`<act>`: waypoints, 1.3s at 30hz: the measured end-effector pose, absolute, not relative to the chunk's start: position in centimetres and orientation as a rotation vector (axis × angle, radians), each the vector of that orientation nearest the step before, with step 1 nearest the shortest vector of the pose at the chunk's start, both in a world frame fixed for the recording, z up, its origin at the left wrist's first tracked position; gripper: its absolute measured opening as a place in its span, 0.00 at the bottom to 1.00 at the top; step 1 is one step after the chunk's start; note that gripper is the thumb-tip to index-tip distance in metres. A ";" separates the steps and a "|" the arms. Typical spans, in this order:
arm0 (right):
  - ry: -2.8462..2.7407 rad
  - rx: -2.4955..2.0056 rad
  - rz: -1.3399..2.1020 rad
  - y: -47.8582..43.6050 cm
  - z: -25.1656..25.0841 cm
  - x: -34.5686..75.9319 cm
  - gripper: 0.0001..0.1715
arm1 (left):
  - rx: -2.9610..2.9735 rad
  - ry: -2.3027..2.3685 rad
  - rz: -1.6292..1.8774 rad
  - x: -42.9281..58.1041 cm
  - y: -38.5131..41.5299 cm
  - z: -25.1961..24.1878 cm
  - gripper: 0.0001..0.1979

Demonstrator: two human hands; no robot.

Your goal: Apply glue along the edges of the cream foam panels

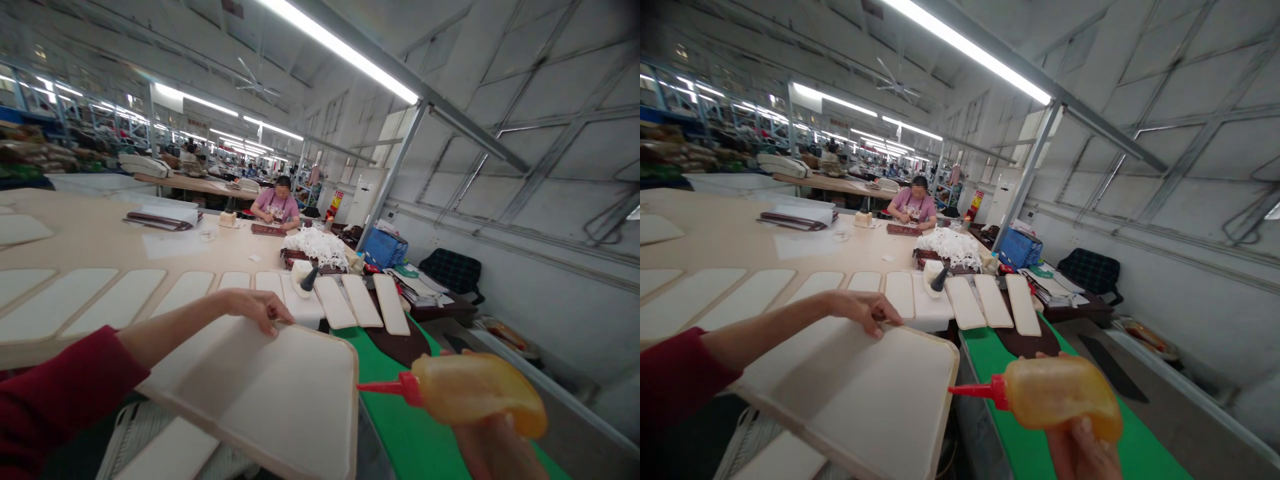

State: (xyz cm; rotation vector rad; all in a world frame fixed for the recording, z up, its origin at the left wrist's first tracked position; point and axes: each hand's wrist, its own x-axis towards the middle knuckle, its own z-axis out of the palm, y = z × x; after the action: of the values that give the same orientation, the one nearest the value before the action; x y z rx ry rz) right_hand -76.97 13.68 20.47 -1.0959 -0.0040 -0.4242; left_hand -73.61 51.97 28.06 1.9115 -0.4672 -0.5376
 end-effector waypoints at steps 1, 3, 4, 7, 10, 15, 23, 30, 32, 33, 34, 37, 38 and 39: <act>0.003 -1.111 -0.406 13.3 20.7 -77.3 0.35 | 1.917 -0.465 -0.534 -73.9 51.4 28.2 0.16; 0.045 -1.144 -0.386 12.5 21.1 -77.9 0.30 | 1.921 -0.505 -0.561 -74.1 50.6 28.3 0.17; 0.051 -1.170 -0.380 12.1 21.3 -78.1 0.28 | 1.920 -0.544 -0.595 -74.2 50.4 28.3 0.17; 0.001 -1.207 -0.355 10.9 20.9 -78.3 0.30 | 1.902 -0.651 -0.689 -74.1 50.3 27.8 0.19; -0.136 -1.163 -0.309 9.6 19.3 -78.3 0.35 | 1.888 -0.691 -0.713 -74.2 50.3 27.6 0.20; -0.264 -1.124 -0.232 7.7 17.9 -78.3 0.38 | 1.858 -0.619 -0.732 -75.1 49.9 27.8 0.21; -0.307 -1.161 -0.238 8.4 19.5 -79.9 0.42 | 1.826 -0.583 -0.742 -75.4 50.2 27.7 0.23; -0.373 -1.187 -0.375 11.5 21.1 -80.7 0.26 | 1.789 -0.562 -0.793 -75.4 50.5 27.7 0.22; -0.390 -1.202 -0.392 11.9 21.7 -80.5 0.24 | 1.788 -0.552 -0.788 -75.4 50.6 27.7 0.22; -0.397 -1.210 -0.398 12.1 21.9 -80.4 0.24 | 1.787 -0.548 -0.787 -75.4 50.7 27.6 0.22; -0.402 -1.217 -0.403 12.3 22.1 -80.5 0.24 | 1.785 -0.542 -0.787 -75.4 50.8 27.6 0.22; -0.409 -1.233 -0.410 12.7 22.3 -80.7 0.24 | 1.770 -0.530 -0.782 -75.3 51.1 27.5 0.22; -0.407 -1.237 -0.411 12.8 22.3 -80.7 0.24 | 1.765 -0.532 -0.786 -75.2 51.3 27.5 0.22; -0.405 -1.240 -0.411 12.9 22.4 -80.8 0.24 | 1.761 -0.538 -0.793 -75.1 51.4 27.4 0.22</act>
State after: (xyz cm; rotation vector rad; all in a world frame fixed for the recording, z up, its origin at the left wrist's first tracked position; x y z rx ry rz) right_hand -80.80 12.87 22.37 -1.2395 -0.4045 -0.4112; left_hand -75.07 51.41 27.38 1.7613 -0.5380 -0.7935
